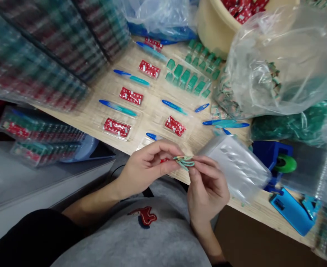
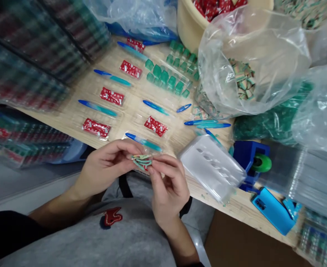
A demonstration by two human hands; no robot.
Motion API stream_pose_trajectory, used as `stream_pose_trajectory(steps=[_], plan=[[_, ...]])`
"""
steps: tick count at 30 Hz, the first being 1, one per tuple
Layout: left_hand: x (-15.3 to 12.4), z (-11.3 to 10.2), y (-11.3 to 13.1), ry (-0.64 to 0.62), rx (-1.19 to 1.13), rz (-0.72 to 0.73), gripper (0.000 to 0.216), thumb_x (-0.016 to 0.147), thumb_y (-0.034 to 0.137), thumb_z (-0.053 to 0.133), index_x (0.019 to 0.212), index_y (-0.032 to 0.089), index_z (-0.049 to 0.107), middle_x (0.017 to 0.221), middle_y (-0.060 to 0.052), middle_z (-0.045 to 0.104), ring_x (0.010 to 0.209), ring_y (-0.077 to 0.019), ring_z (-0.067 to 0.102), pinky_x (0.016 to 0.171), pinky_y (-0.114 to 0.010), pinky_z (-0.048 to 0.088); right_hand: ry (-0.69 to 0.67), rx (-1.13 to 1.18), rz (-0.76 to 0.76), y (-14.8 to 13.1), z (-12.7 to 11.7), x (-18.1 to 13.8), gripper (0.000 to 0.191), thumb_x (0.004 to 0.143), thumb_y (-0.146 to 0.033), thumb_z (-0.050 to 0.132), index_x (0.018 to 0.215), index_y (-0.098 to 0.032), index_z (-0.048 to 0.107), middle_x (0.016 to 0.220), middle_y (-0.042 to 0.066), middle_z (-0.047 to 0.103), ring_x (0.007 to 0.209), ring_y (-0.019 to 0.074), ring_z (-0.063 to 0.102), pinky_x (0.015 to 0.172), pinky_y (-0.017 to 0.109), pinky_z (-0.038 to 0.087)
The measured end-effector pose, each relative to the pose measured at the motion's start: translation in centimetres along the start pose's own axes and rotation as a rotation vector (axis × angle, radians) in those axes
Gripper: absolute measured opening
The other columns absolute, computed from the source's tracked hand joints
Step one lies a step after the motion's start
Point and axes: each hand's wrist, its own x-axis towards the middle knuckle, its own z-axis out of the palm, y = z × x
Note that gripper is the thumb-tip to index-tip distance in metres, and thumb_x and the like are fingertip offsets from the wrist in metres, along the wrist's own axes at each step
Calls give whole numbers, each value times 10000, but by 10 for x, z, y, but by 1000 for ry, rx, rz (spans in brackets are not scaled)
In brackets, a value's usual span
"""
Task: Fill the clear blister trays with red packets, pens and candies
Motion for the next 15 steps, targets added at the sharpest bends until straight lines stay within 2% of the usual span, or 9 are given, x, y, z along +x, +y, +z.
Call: stream_pose_trajectory(steps=[4, 9, 12, 15], plan=[[-6, -1, -7, 25, 47, 33, 138, 848, 154, 711, 973, 211, 715, 939, -17, 728, 893, -126, 702, 796, -201, 586, 32, 51, 61, 4, 9, -3, 154, 886, -116, 653, 944, -254, 687, 1015, -7, 696, 967, 114, 676, 851, 307, 587], [-7, -5, -10, 72, 219, 119, 171, 852, 135, 698, 997, 220, 728, 977, -33, 713, 927, -132, 686, 821, -218, 580, 50, 55, 109, 5, 14, -9, 130, 874, -153, 676, 962, -247, 663, 914, -9, 683, 870, 111, 676, 763, 275, 591], [-8, -5, -13, 143, 201, 83, 170, 830, 146, 725, 979, 225, 704, 894, -6, 704, 806, -109, 684, 709, -189, 584, 32, 67, 164, 6, 14, -10, 208, 863, -138, 686, 1030, -262, 672, 906, -15, 678, 853, 94, 666, 763, 239, 578], [-10, -2, -17, 232, 113, 6, 119, 813, 178, 746, 873, 207, 648, 829, 12, 689, 719, -96, 674, 611, -165, 567, -17, 96, 179, 8, 15, -9, 191, 846, -108, 692, 962, -260, 691, 916, -19, 674, 888, 90, 656, 793, 230, 571]])
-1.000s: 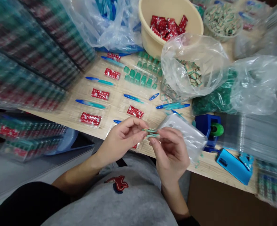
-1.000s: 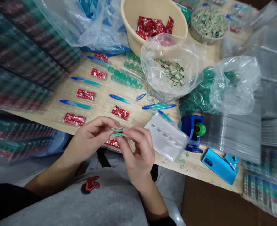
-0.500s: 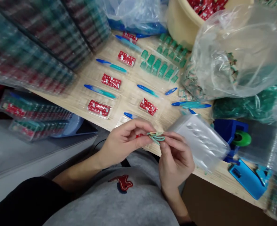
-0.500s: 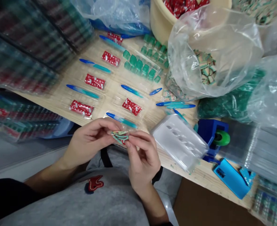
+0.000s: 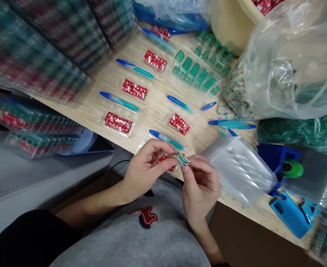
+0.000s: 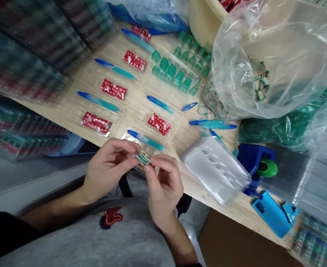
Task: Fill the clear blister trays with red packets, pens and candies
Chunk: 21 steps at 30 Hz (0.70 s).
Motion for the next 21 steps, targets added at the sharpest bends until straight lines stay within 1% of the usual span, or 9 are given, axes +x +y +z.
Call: stream_pose_trajectory(steps=[2, 5, 8, 11, 13, 15, 17, 18, 21], plan=[[-3, 0, -3, 27, -13, -57, 131, 808, 211, 752, 846, 200, 627, 843, 2, 690, 748, -109, 681, 627, -180, 572, -9, 28, 22, 2, 1, -1, 199, 834, -86, 693, 932, -260, 691, 929, -26, 676, 904, 82, 657, 804, 216, 568], [-12, -6, -9, 2, -19, -190, 150, 819, 242, 730, 923, 203, 629, 870, -13, 697, 771, -127, 678, 676, -221, 574, -64, 35, 93, 10, -1, -6, 214, 822, -65, 689, 908, -261, 691, 936, -36, 686, 905, 68, 666, 798, 184, 564], [-25, -24, -15, -52, 46, -335, 107, 828, 243, 682, 910, 196, 631, 844, -9, 679, 780, -131, 650, 728, -246, 548, -208, -25, 194, 22, -5, -16, 171, 814, -87, 703, 879, -245, 694, 897, -27, 703, 868, 86, 685, 768, 193, 572], [-35, -45, -22, -51, 245, -432, 92, 835, 263, 643, 887, 189, 624, 769, 7, 631, 723, -130, 597, 674, -241, 501, -385, -101, 281, 34, -10, -23, 145, 839, -158, 697, 958, -240, 697, 946, 6, 718, 840, 121, 699, 759, 248, 586], [-36, -57, -27, -17, 419, -395, 97, 863, 264, 600, 922, 189, 619, 791, 2, 632, 724, -135, 582, 683, -252, 487, -408, -173, 271, 39, -13, -23, 175, 870, -194, 665, 1036, -243, 686, 1019, 28, 708, 867, 136, 695, 798, 290, 584], [-33, -63, -32, 3, 614, -271, 110, 896, 240, 563, 977, 190, 619, 894, -22, 664, 792, -153, 590, 759, -285, 488, -346, -256, 217, 42, -16, -20, 170, 891, -208, 638, 1053, -235, 681, 1042, 43, 697, 911, 148, 683, 838, 320, 574], [-29, -64, -36, -23, 794, -111, 125, 926, 216, 539, 1014, 182, 621, 985, -52, 685, 873, -183, 593, 829, -325, 479, -279, -314, 178, 46, -19, -15, 141, 900, -217, 625, 1029, -220, 680, 1025, 50, 695, 932, 155, 675, 827, 319, 573], [-28, -63, -37, -45, 872, -41, 133, 939, 207, 526, 1026, 178, 623, 994, -62, 691, 894, -199, 589, 843, -342, 472, -261, -329, 170, 47, -20, -13, 137, 902, -223, 620, 1026, -215, 679, 1023, 52, 695, 930, 155, 675, 808, 312, 575], [-27, -57, -37, -77, 1066, 71, 159, 960, 187, 491, 1035, 176, 631, 982, -81, 705, 899, -236, 576, 828, -376, 444, -247, -356, 152, 51, -23, -10, 143, 910, -234, 605, 1033, -211, 675, 1024, 55, 696, 909, 151, 677, 779, 303, 578]])
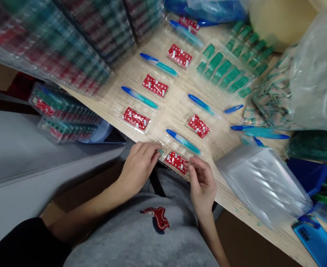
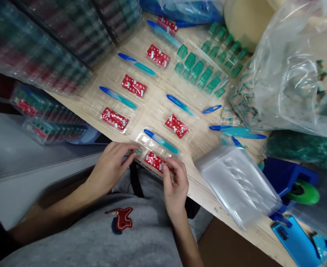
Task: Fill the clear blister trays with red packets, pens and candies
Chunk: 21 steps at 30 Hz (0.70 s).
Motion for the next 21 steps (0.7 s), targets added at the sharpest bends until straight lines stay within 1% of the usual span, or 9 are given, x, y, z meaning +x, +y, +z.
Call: stream_pose_trajectory(steps=[5, 9, 11, 14, 16, 18, 20, 21], plan=[[-2, -2, 10, -30, 142, -9, 163, 948, 175, 515, 1030, 183, 656, 978, -97, 704, 899, -283, 543, 766, -402, 371, 1, -8, -14, 3, 1, -1, 148, 918, -219, 590, 1044, -217, 667, 1030, 47, 686, 928, 144, 674, 781, 281, 566], [0, 3, 8, -5, 253, -82, 118, 922, 181, 542, 971, 169, 649, 1003, -126, 651, 905, -295, 509, 775, -412, 376, -10, -6, -7, 6, 2, -3, 147, 928, -215, 578, 1048, -220, 661, 1047, 45, 678, 971, 149, 668, 809, 285, 562], [1, 7, 3, 3, 230, -135, 121, 908, 171, 547, 1006, 160, 617, 1027, -124, 623, 922, -283, 512, 804, -410, 402, -4, -11, -21, 8, 2, -4, 143, 931, -208, 572, 1045, -218, 658, 1047, 46, 676, 974, 150, 666, 829, 297, 561], [-1, 11, -6, -21, 108, -172, 121, 916, 186, 527, 1030, 179, 568, 994, -87, 595, 921, -251, 534, 830, -387, 436, 6, -53, -92, 7, 3, -4, 145, 938, -166, 554, 1045, -205, 643, 1033, 55, 678, 990, 149, 666, 853, 297, 562], [-3, 11, -12, -30, 77, -155, 78, 928, 219, 509, 968, 197, 573, 972, -76, 582, 919, -253, 546, 836, -393, 449, 20, -83, -162, 4, 4, -3, 153, 933, -129, 546, 1036, -196, 637, 1014, 59, 684, 977, 145, 672, 842, 276, 568], [-1, 6, -16, -32, 94, -109, 116, 941, 280, 500, 941, 207, 590, 968, -81, 580, 920, -269, 553, 842, -417, 454, 51, -102, -238, -1, 4, -3, 169, 924, -102, 544, 1031, -193, 637, 986, 58, 692, 947, 140, 681, 815, 250, 575], [10, -4, -15, -7, 96, -36, 182, 947, 357, 501, 981, 212, 605, 979, -90, 584, 938, -286, 557, 852, -434, 455, 100, -113, -316, -5, 1, -4, 193, 921, -93, 532, 1045, -198, 637, 959, 55, 696, 926, 143, 687, 794, 245, 582], [21, -11, -10, 15, 72, 14, 205, 946, 385, 505, 1001, 218, 611, 984, -91, 591, 955, -291, 560, 862, -435, 453, 126, -121, -358, -5, -1, -5, 210, 921, -91, 524, 1060, -202, 635, 956, 58, 697, 924, 148, 688, 791, 254, 586]])
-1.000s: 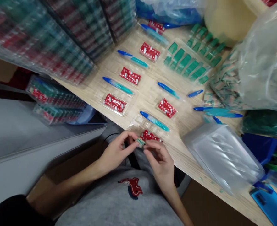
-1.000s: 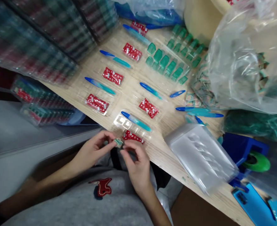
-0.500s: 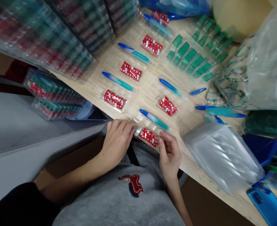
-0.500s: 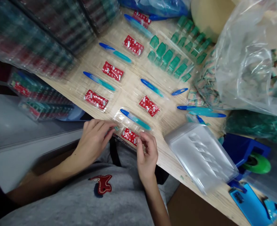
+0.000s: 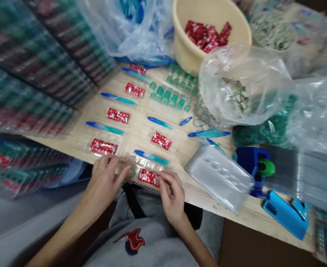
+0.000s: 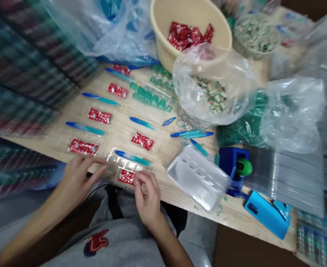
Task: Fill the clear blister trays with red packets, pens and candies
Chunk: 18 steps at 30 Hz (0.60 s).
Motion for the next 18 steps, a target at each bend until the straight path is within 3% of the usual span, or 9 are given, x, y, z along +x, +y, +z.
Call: stream_pose_trajectory(steps=[2, 4, 7, 10, 12, 15, 18], plan=[[33, -17, 21, 70, -103, 129, 202, 937, 394, 529, 1014, 235, 626, 998, -84, 614, 998, -292, 563, 900, -428, 442, 52, -27, -83, 2, -6, -4, 251, 915, -83, 510, 1099, -204, 632, 976, 73, 697, 929, 163, 688, 793, 284, 591], [79, -32, 59, 125, -242, 298, 142, 919, 348, 566, 983, 256, 653, 1004, -65, 644, 1019, -277, 571, 941, -411, 425, 92, -62, -180, 8, -11, -11, 289, 899, -78, 516, 1137, -198, 629, 1008, 92, 696, 935, 176, 684, 789, 305, 594], [160, -32, 139, 2, -366, 602, 121, 902, 244, 570, 904, 234, 691, 972, -51, 670, 1016, -248, 598, 966, -387, 413, 150, -125, -331, 25, -14, -22, 299, 872, -91, 546, 1139, -191, 635, 1010, 107, 694, 939, 196, 674, 775, 337, 595], [236, 0, 212, -210, -251, 758, 149, 835, 113, 592, 755, 188, 692, 843, -50, 672, 953, -248, 632, 927, -380, 416, 194, -182, -393, 40, -14, -29, 283, 868, -92, 539, 1118, -177, 640, 988, 118, 689, 948, 215, 665, 768, 375, 595], [274, 33, 242, -277, -50, 781, 237, 777, 24, 559, 627, 184, 648, 741, -57, 654, 921, -264, 634, 891, -390, 424, 207, -202, -390, 46, -12, -32, 285, 868, -88, 528, 1124, -158, 633, 989, 129, 686, 964, 223, 661, 776, 387, 594], [306, 76, 259, -258, 135, 822, 220, 712, 1, 614, 623, 201, 638, 781, -76, 672, 977, -295, 616, 897, -417, 432, 209, -203, -359, 51, -10, -35, 316, 855, -88, 544, 1155, -152, 620, 999, 131, 688, 984, 229, 661, 804, 393, 590], [311, 96, 256, -218, 272, 873, 243, 644, -7, 713, 787, 187, 689, 985, -113, 694, 1135, -350, 562, 969, -473, 418, 197, -184, -327, 54, -8, -39, 344, 852, -99, 557, 1186, -163, 611, 1006, 123, 694, 977, 226, 669, 823, 392, 585]])
